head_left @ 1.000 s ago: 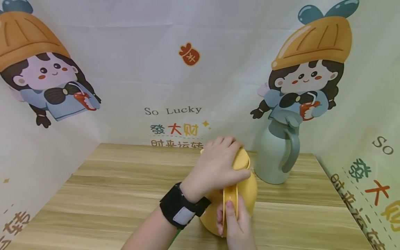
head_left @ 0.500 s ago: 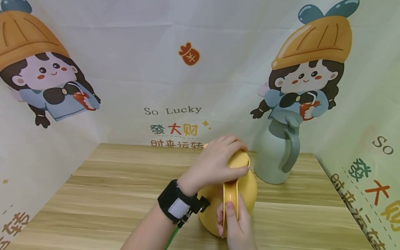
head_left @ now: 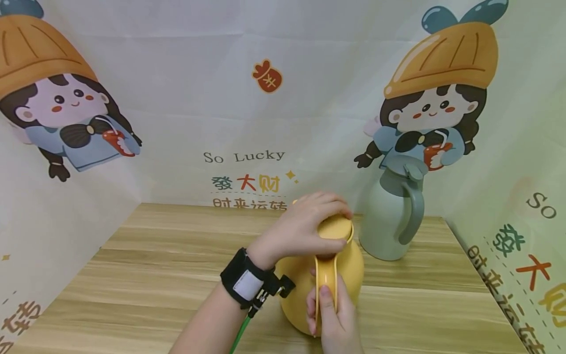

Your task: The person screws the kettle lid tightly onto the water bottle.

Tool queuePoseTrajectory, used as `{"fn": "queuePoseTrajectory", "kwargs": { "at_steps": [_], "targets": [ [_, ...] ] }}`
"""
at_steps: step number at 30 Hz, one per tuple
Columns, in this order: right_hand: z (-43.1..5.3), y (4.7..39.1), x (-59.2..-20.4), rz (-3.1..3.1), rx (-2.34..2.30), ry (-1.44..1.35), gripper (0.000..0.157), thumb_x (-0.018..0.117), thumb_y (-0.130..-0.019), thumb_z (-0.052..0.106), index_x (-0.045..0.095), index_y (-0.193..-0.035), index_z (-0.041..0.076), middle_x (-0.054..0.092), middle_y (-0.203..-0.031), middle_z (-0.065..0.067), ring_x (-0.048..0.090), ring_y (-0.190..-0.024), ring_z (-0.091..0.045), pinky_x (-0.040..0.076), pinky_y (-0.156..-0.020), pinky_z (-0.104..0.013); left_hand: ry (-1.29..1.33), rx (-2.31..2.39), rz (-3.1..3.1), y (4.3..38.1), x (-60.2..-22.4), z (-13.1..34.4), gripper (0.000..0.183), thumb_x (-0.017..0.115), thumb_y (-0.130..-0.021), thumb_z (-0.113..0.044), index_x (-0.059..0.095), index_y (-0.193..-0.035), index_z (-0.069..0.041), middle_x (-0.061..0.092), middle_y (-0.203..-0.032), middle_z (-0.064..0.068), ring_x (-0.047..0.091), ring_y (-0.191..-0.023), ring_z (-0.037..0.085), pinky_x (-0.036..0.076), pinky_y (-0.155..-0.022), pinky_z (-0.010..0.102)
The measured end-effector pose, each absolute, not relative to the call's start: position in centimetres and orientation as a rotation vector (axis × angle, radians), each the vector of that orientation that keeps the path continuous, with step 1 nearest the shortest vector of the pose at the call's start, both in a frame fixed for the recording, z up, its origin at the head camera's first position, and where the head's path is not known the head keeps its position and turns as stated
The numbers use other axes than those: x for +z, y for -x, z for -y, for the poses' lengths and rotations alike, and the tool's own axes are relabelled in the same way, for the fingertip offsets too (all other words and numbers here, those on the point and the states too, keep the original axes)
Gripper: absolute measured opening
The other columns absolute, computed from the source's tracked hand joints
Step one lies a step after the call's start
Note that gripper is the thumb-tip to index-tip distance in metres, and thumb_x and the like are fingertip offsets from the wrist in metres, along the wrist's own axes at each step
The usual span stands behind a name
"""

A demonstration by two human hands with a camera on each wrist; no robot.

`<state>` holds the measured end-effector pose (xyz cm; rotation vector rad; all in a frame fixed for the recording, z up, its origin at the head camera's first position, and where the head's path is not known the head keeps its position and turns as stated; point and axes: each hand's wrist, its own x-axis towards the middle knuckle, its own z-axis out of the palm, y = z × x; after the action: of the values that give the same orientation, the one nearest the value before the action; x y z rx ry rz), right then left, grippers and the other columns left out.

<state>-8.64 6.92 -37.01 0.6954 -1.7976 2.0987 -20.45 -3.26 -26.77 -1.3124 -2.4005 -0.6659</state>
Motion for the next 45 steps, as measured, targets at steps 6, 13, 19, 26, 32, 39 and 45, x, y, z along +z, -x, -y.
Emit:
{"fn": "queuePoseTrajectory", "kwargs": {
  "at_steps": [6,13,19,26,32,39,45],
  "targets": [
    [-7.0,8.6,-37.1,1.810,2.097,-0.677,0.026,0.022,-0.100,-0.002,0.038,-0.120,-0.005,0.041,-0.064,-0.014,0.040,-0.040,-0.017,0.039,-0.032,-0.028,1.314,-0.679,2.391,20.3,-26.9,3.6,0.043,0.062,-0.078,-0.046,0.058,-0.114,-0.024,0.051,-0.116,-0.013,0.038,-0.112,0.001,0.025,-0.096,0.031],
    [-6.9,8.8,-37.5,1.768,2.068,-0.725,0.026,0.022,-0.098,-0.007,0.039,-0.118,-0.007,0.041,-0.065,-0.015,0.041,-0.039,-0.018,0.038,-0.032,-0.029,1.029,-0.651,2.412,18.6,-26.2,3.9,0.057,0.060,-0.078,-0.055,0.054,-0.121,-0.019,0.046,-0.124,-0.004,0.037,-0.116,0.010,0.027,-0.094,0.039],
    [-6.9,8.9,-37.4,1.777,2.048,-0.726,0.026,0.023,-0.098,-0.007,0.040,-0.117,-0.006,0.042,-0.066,-0.014,0.041,-0.040,-0.017,0.038,-0.032,-0.028,0.564,-0.487,2.611,16.4,-24.8,3.1,0.074,0.051,-0.076,-0.069,0.052,-0.121,-0.010,0.045,-0.122,0.011,0.039,-0.111,0.028,0.035,-0.087,0.047],
    [-6.9,8.6,-37.0,1.849,2.084,-0.650,0.023,0.024,-0.101,0.001,0.040,-0.117,-0.003,0.044,-0.066,-0.012,0.042,-0.041,-0.016,0.039,-0.033,-0.032,0.369,-0.280,2.738,15.6,-24.3,1.2,0.080,0.040,-0.075,-0.079,0.052,-0.105,-0.006,0.045,-0.102,0.014,0.041,-0.094,0.029,0.043,-0.069,0.044],
    [-7.0,8.4,-36.8,1.898,2.122,-0.604,0.021,0.025,-0.102,0.006,0.040,-0.114,-0.001,0.044,-0.067,-0.013,0.042,-0.042,-0.016,0.040,-0.035,-0.034,0.347,-0.123,2.762,15.8,-24.7,0.2,0.073,0.043,-0.077,-0.076,0.057,-0.101,-0.009,0.046,-0.101,0.015,0.040,-0.095,0.030,0.046,-0.065,0.041],
    [-7.0,8.4,-36.7,1.908,2.120,-0.587,0.019,0.025,-0.102,0.007,0.039,-0.110,-0.001,0.044,-0.067,-0.012,0.042,-0.042,-0.015,0.040,-0.034,-0.033,0.415,-0.102,2.745,16.0,-25.2,0.0,0.060,0.045,-0.079,-0.069,0.060,-0.097,-0.013,0.046,-0.091,0.007,0.038,-0.088,0.026,0.042,-0.063,0.036],
    [-7.1,8.4,-36.7,1.915,2.131,-0.583,0.021,0.025,-0.102,0.008,0.040,-0.115,0.001,0.044,-0.067,-0.012,0.042,-0.042,-0.015,0.039,-0.034,-0.033,0.513,-0.115,2.679,16.3,-25.5,0.3,0.051,0.047,-0.079,-0.063,0.058,-0.089,-0.014,0.044,-0.087,0.005,0.038,-0.085,0.023,0.038,-0.063,0.035]
  ]
}}
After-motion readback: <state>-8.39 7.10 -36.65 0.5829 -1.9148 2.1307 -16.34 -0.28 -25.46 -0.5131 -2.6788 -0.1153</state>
